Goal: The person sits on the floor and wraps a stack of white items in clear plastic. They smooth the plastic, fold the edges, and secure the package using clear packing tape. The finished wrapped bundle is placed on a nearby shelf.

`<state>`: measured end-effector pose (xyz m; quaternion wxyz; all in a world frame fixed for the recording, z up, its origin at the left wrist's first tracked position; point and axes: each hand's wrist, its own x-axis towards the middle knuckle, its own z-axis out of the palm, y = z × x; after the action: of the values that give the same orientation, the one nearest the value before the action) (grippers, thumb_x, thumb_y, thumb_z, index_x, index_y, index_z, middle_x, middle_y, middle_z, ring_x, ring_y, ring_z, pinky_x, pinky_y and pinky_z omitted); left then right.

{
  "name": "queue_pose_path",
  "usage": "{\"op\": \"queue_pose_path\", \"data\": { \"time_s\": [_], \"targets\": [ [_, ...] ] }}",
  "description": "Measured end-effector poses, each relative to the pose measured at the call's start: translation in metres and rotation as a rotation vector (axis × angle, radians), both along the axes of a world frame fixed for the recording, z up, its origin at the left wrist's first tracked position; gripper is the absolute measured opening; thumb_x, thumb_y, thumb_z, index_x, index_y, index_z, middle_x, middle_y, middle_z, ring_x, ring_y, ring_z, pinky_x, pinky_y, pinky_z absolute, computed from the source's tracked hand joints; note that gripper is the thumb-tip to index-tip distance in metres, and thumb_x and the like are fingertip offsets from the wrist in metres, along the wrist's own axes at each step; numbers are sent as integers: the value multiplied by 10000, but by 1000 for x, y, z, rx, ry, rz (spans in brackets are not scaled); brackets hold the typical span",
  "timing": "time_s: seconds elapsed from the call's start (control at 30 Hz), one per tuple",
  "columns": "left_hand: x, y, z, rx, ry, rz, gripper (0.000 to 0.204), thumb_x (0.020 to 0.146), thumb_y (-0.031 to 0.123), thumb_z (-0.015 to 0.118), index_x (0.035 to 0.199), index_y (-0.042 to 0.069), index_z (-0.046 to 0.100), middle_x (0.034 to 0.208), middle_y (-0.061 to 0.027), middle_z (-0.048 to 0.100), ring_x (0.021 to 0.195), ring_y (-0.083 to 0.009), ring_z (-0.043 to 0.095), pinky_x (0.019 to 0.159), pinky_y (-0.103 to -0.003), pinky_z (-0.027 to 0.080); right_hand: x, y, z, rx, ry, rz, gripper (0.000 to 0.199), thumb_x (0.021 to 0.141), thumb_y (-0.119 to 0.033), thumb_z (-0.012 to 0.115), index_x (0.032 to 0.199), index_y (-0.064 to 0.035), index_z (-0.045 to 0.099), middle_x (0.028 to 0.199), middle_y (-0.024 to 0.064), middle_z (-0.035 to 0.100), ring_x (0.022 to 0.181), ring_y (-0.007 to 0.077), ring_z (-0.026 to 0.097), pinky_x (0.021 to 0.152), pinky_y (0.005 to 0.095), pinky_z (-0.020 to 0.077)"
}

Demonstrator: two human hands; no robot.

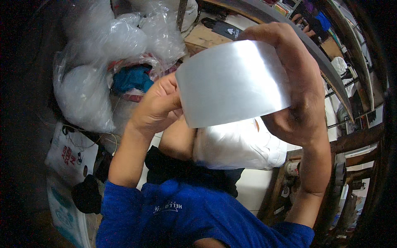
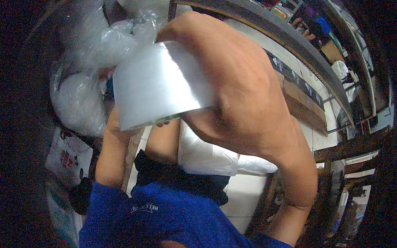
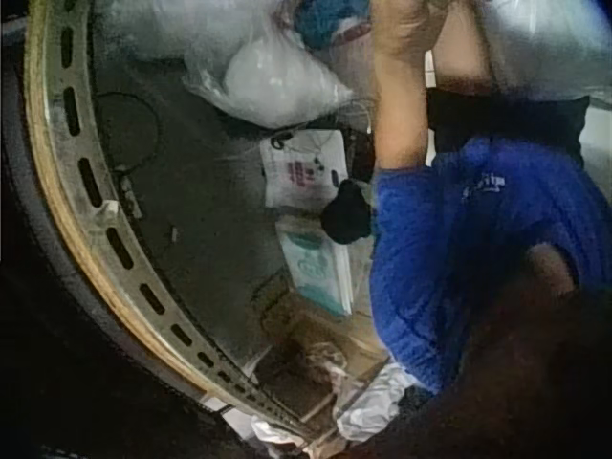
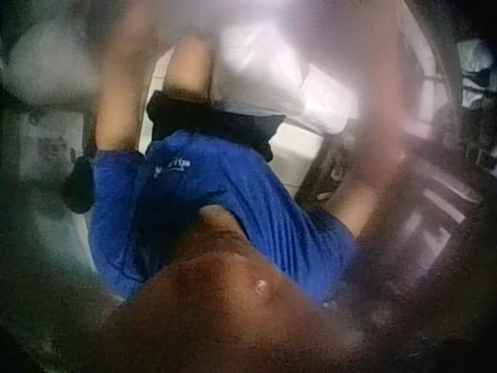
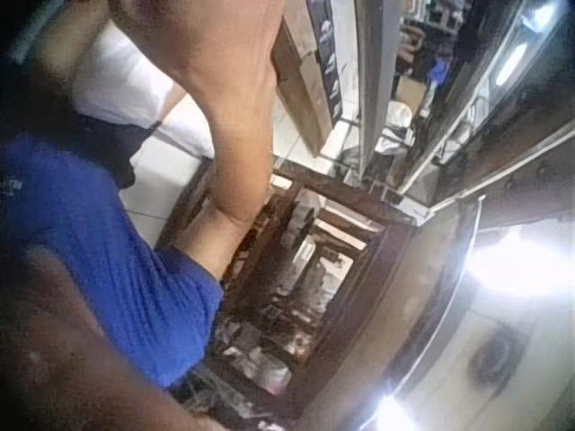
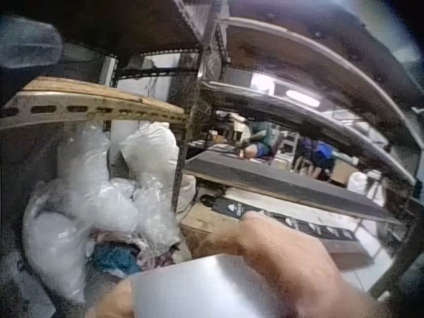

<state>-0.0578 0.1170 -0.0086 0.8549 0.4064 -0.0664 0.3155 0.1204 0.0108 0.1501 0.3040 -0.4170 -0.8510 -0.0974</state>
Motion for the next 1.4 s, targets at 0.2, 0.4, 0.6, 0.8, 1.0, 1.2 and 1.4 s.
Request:
{"op": "queue_pose_path", "data": {
  "time_s": [0.2,0.4,0.6,0.8,1.0,1.2,1.4],
  "targets": [
    [-13,-21,-8,-107,-29,188,301,922,199,635,1160,18,609,1065,-81,681,956,-159,655,831,-330,534,-24,14,6,-12,-175,0,540,674,-27,703,1180,21,522,1002,153,615,915,301,638,799,351,502],
    [-6,-18,-35,-72,3,227,279,932,245,622,1116,36,611,1027,-81,676,854,-174,663,731,-335,562,-51,12,4,-289,-233,-151,436,646,-22,733,1034,-46,535,933,192,608,906,428,588,748,477,484],
    [-26,8,-94,-191,158,328,144,936,194,618,989,61,601,808,-29,615,703,-148,629,651,-300,533,-40,13,43,-419,-643,-291,458,633,-1,735,1059,11,568,953,190,629,896,398,628,781,446,523],
    [2,-23,-107,-353,234,104,135,937,193,614,989,69,601,734,-21,594,650,-146,608,630,-294,535,-27,14,45,-581,-713,-399,495,636,-11,740,1106,23,590,991,188,641,932,367,645,833,410,542],
    [18,-41,-116,-501,258,130,117,933,215,629,958,101,617,733,-2,583,631,-120,575,556,-261,461,-38,25,43,-835,-751,-529,454,670,-23,731,1101,26,596,1002,190,642,952,357,646,835,410,543],
    [18,-51,-112,-450,397,182,139,929,243,642,913,106,632,658,26,558,577,-93,523,535,-212,419,-27,14,44,-767,-820,-515,447,679,-34,739,1098,34,602,1028,189,645,969,343,647,861,409,544],
    [24,-45,-114,-355,422,230,150,935,224,632,1005,92,618,676,45,536,577,-51,485,514,-161,364,-17,12,43,-730,-842,-475,471,682,-29,750,1124,35,602,1050,183,649,983,327,653,868,407,553]
  ]
}}
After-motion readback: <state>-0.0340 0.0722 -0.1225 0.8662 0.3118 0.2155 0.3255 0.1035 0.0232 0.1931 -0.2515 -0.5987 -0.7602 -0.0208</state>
